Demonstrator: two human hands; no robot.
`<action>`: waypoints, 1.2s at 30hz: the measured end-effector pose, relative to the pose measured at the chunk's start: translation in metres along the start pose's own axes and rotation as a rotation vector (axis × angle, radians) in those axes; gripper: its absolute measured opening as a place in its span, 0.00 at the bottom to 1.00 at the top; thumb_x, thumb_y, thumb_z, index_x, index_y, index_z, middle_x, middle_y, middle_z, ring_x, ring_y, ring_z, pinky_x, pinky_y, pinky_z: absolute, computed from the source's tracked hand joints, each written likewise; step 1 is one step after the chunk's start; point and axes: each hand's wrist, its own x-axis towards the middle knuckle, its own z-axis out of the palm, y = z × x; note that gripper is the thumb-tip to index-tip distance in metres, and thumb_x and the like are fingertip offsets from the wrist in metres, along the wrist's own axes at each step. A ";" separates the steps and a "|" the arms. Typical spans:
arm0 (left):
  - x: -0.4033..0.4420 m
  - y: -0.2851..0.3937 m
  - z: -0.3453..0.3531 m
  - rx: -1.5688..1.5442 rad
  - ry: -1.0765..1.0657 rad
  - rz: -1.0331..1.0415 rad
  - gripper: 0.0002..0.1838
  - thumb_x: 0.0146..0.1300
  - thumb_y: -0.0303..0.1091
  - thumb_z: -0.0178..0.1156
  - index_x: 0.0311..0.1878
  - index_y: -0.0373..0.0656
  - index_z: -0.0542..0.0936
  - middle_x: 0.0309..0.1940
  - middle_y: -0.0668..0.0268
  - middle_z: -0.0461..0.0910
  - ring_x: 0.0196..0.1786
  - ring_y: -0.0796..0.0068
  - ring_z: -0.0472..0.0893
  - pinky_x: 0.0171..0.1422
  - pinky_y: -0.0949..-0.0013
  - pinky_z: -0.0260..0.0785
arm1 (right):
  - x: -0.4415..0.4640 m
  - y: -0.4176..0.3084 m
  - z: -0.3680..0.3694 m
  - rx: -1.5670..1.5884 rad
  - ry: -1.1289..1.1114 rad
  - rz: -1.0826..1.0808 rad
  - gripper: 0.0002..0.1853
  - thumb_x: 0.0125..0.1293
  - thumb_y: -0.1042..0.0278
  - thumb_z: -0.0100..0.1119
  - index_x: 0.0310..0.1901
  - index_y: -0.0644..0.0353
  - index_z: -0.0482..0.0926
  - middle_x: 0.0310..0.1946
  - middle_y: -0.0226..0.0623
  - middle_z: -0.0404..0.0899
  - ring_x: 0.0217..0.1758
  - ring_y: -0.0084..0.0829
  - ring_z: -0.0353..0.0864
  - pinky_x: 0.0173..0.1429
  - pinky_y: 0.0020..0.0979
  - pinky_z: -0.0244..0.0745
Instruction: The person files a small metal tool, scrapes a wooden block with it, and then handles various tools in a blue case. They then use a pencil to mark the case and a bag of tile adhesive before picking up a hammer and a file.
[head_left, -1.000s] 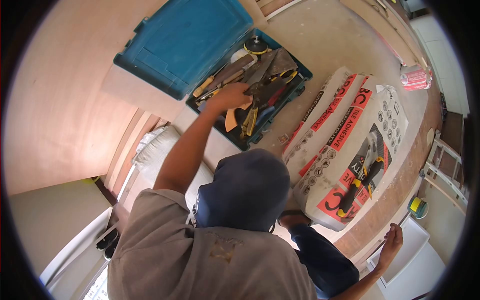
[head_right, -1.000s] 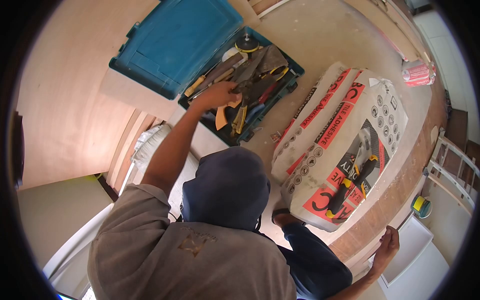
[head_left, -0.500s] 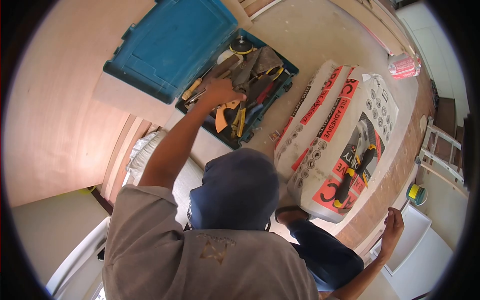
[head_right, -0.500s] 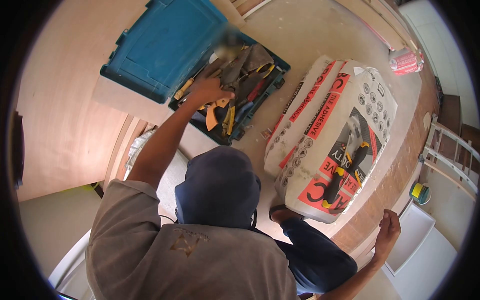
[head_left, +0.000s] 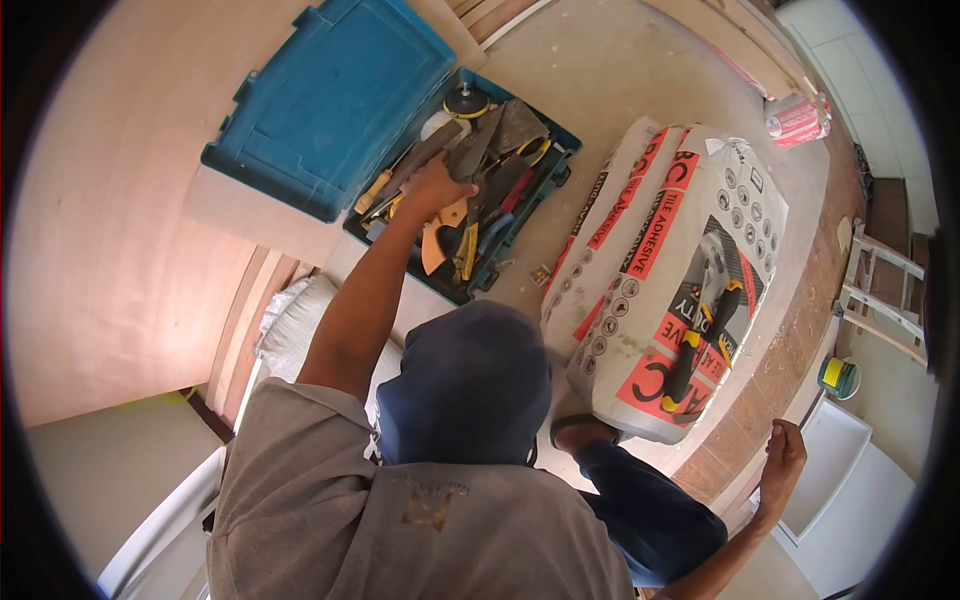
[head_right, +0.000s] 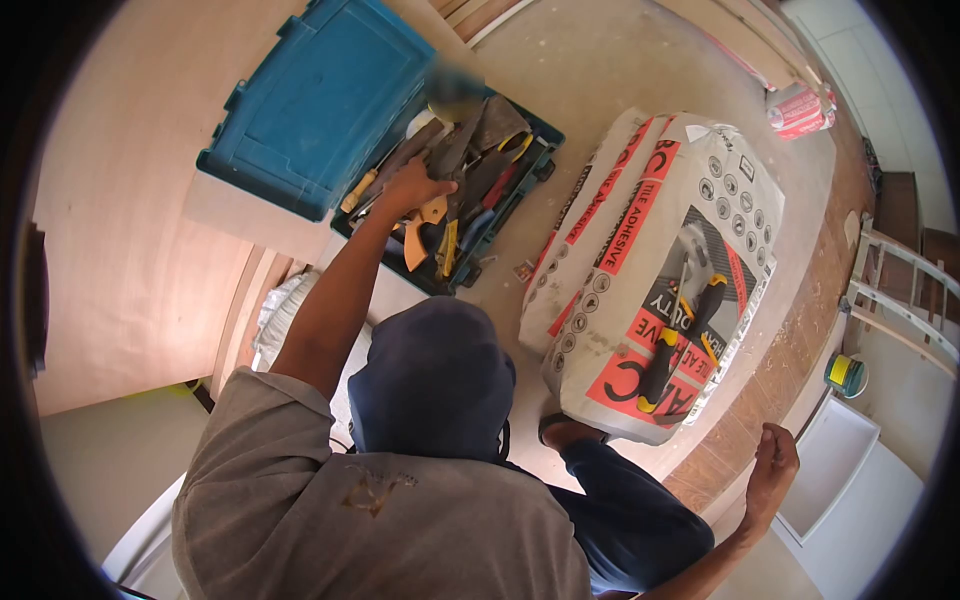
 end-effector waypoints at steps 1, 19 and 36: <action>0.006 -0.002 0.004 0.001 0.002 0.002 0.57 0.46 0.63 0.77 0.68 0.26 0.68 0.59 0.39 0.80 0.62 0.46 0.81 0.66 0.53 0.72 | -0.001 -0.003 0.000 -0.003 0.005 -0.011 0.10 0.77 0.69 0.56 0.47 0.68 0.82 0.29 0.30 0.75 0.30 0.20 0.69 0.35 0.26 0.66; -0.057 0.028 0.020 0.246 0.310 0.165 0.37 0.53 0.55 0.74 0.55 0.34 0.74 0.51 0.49 0.82 0.58 0.49 0.80 0.62 0.51 0.67 | 0.024 0.033 0.006 -0.085 -0.087 0.000 0.15 0.78 0.64 0.52 0.48 0.68 0.82 0.32 0.33 0.79 0.32 0.24 0.74 0.38 0.28 0.73; -0.095 0.060 0.053 0.732 0.465 0.264 0.29 0.64 0.38 0.58 0.65 0.31 0.70 0.46 0.55 0.77 0.48 0.62 0.77 0.50 0.60 0.66 | 0.047 0.041 0.009 -0.072 -0.096 0.042 0.14 0.78 0.62 0.53 0.48 0.65 0.83 0.30 0.29 0.75 0.32 0.22 0.72 0.38 0.28 0.72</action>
